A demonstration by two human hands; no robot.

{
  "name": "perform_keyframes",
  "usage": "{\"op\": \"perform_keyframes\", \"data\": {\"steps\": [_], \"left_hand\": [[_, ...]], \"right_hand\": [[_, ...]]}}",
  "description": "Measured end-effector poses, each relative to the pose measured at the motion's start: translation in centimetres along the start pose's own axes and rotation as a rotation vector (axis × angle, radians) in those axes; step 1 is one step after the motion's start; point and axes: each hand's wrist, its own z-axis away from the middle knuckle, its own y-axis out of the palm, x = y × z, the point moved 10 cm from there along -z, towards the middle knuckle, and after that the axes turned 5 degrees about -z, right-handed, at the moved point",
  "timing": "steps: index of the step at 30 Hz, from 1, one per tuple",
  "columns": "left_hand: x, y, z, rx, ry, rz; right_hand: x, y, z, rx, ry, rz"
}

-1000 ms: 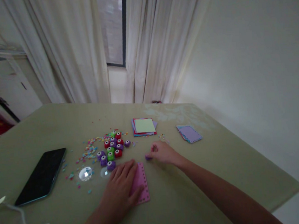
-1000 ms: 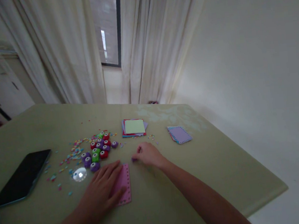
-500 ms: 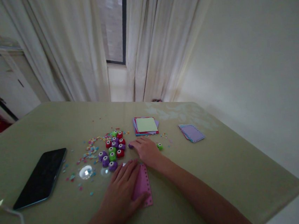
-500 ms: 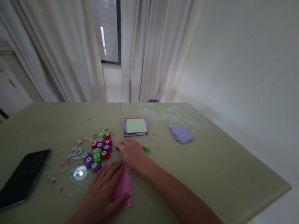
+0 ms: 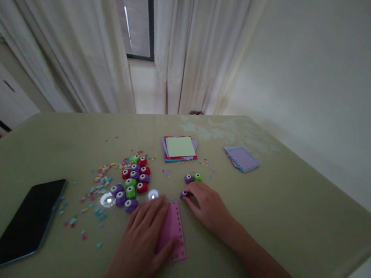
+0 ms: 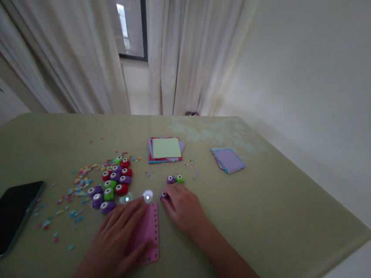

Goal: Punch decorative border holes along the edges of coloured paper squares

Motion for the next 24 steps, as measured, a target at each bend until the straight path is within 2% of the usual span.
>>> {"op": "perform_keyframes", "data": {"steps": [5, 12, 24], "left_hand": [[0.7, 0.1, 0.2, 0.008, -0.04, 0.03], [1.1, 0.8, 0.3, 0.053, -0.069, 0.07], [1.2, 0.7, 0.3, 0.049, -0.095, 0.104]], "right_hand": [[-0.1, 0.1, 0.0, 0.054, 0.028, -0.143], [-0.9, 0.6, 0.2, 0.112, 0.147, -0.378], [-1.4, 0.5, 0.2, 0.076, 0.202, -0.433]]}}
